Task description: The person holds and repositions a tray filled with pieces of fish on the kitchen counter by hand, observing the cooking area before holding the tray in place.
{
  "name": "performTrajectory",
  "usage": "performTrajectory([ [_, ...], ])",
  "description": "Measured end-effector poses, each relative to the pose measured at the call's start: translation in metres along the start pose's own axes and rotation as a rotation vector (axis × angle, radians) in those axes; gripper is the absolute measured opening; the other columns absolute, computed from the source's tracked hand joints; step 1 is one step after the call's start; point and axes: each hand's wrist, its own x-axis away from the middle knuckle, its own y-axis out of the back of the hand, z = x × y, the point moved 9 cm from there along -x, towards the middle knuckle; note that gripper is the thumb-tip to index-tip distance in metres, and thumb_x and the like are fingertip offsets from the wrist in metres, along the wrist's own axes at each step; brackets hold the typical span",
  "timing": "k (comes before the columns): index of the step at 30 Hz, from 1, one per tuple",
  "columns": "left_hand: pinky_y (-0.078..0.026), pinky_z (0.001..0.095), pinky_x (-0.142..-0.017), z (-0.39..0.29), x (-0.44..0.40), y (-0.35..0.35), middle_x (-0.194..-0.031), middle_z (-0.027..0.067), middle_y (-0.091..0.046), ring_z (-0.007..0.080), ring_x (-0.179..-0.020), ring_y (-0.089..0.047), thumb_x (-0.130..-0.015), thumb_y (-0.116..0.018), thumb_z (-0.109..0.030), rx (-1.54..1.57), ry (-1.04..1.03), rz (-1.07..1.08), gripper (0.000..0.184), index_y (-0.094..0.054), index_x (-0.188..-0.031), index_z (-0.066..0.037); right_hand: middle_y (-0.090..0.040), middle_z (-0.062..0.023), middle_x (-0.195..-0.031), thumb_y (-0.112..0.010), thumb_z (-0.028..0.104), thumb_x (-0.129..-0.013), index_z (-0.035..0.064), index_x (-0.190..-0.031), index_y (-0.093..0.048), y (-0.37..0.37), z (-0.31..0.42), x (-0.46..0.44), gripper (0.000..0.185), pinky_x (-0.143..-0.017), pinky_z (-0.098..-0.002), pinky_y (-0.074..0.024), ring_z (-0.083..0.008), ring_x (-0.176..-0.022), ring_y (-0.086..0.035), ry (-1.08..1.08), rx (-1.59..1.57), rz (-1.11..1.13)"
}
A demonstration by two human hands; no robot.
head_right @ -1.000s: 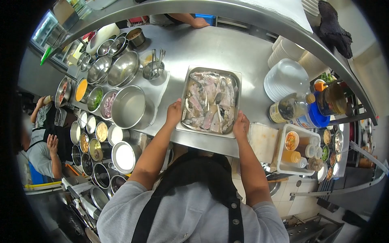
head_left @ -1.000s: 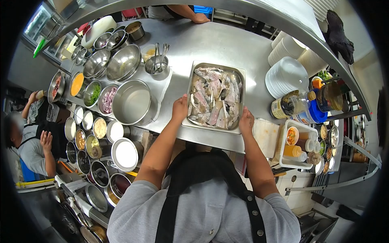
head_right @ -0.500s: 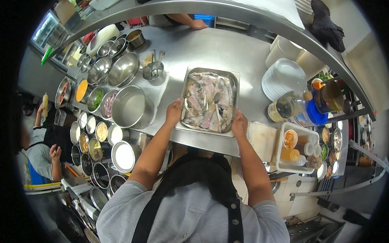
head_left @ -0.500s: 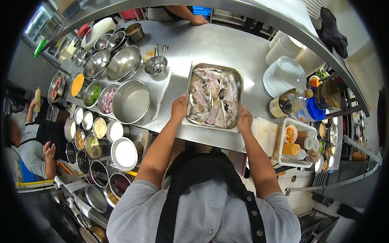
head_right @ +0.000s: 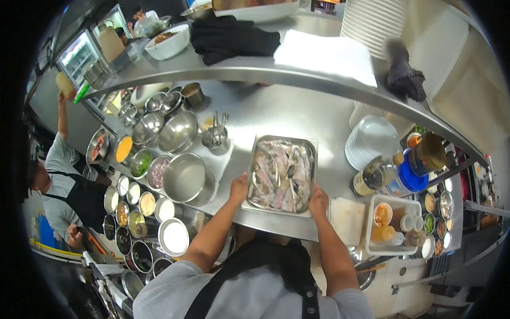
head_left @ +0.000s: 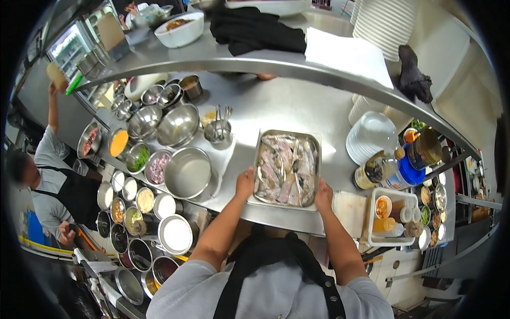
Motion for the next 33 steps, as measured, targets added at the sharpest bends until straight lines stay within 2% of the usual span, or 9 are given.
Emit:
performTrajectory([
  [5,-0.043,0.0443,-0.066,-0.001,0.001,-0.001,-0.069,0.0274,-0.057,0.0423,-0.067,-0.056,-0.097,-0.037,-0.04,0.116,0.043,0.012,0.055,-0.057,-0.073,0.006,-0.064,-0.0243,-0.088,-0.033,0.041,-0.097,-0.004,-0.095,-0.063,0.012,0.021,0.011,0.054,-0.079,-0.0408,-0.0441,-0.038,-0.086,-0.06,-0.052,-0.05,0.025],
  [8,-0.042,0.0439,-0.065,0.002,0.001,-0.002,-0.066,0.0266,-0.056,0.0418,-0.065,-0.054,-0.097,-0.038,-0.039,0.111,-0.009,-0.021,0.055,-0.056,-0.072,0.006,-0.056,-0.0181,-0.065,-0.037,0.039,-0.098,-0.0068,-0.079,-0.058,0.014,0.017,0.009,0.054,-0.065,-0.038,-0.0423,-0.0242,-0.064,-0.052,0.031,-0.056,-0.077],
  [14,-0.043,0.0445,-0.07,-0.003,0.003,0.0,-0.073,0.0286,-0.058,0.0441,-0.073,-0.056,-0.096,-0.038,-0.039,0.084,0.021,-0.008,0.054,-0.059,-0.076,0.006,-0.057,-0.0188,-0.068,-0.037,0.042,-0.097,-0.0049,-0.081,-0.06,0.003,-0.01,0.0,0.054,-0.065,-0.0391,-0.0422,-0.0268,-0.066,-0.054,0.042,0.064,-0.074],
  [20,-0.043,0.0448,-0.074,0.0,0.003,-0.001,-0.08,0.0291,-0.06,0.045,-0.08,-0.057,-0.095,-0.038,-0.04,0.038,0.031,-0.019,0.054,-0.061,-0.081,0.006,-0.06,-0.018,-0.072,-0.038,0.044,-0.096,-0.0036,-0.084,-0.061,0.005,-0.009,0.004,0.054,-0.069,-0.0384,-0.0431,-0.0275,-0.069,-0.056,-0.035,-0.018,-0.067],
  [22,-0.043,0.0451,-0.075,-0.004,0.004,0.001,-0.081,0.0287,-0.06,0.045,-0.081,-0.057,-0.095,-0.038,-0.041,0.017,-0.003,-0.036,0.054,-0.061,-0.082,0.005,-0.061,-0.0178,-0.073,-0.038,0.043,-0.096,-0.0035,-0.084,-0.061,0.004,-0.009,0.003,0.054,-0.069,-0.0385,-0.0431,-0.0284,-0.07,-0.056,-0.016,-0.005,-0.066],
  [26,-0.044,0.0454,-0.076,-0.007,0.007,0.003,-0.083,0.0281,-0.061,0.0446,-0.083,-0.058,-0.095,-0.037,-0.041,-0.027,0.083,-0.001,0.054,-0.062,-0.084,0.005,-0.061,-0.0188,-0.072,-0.038,0.042,-0.097,-0.0037,-0.083,-0.061,0.004,-0.003,0.002,0.053,-0.069,-0.0394,-0.0429,-0.0307,-0.069,-0.055,0.114,-0.011,-0.087],
  [29,-0.044,0.0458,-0.076,-0.004,0.007,0.002,-0.084,0.0276,-0.061,0.0445,-0.084,-0.058,-0.094,-0.037,-0.042,-0.03,0.054,-0.041,0.053,-0.063,-0.084,0.004,-0.059,-0.0261,-0.077,-0.03,0.038,-0.098,-0.0025,-0.075,-0.058,0.003,0.0,0.003,0.054,-0.068,-0.0461,-0.0415,-0.0441,-0.077,-0.056,0.107,-0.02,-0.081],
  [33,-0.044,0.0466,-0.077,-0.006,0.005,0.003,-0.085,0.0269,-0.061,0.0441,-0.085,-0.057,-0.094,-0.037,-0.043,-0.103,0.048,-0.027,0.053,-0.063,-0.083,0.003,-0.06,-0.0253,-0.076,-0.03,0.038,-0.098,-0.0026,-0.075,-0.059,0.008,0.007,0.005,0.055,-0.068,-0.0457,-0.042,-0.0438,-0.076,-0.056,0.053,-0.022,-0.056],
])
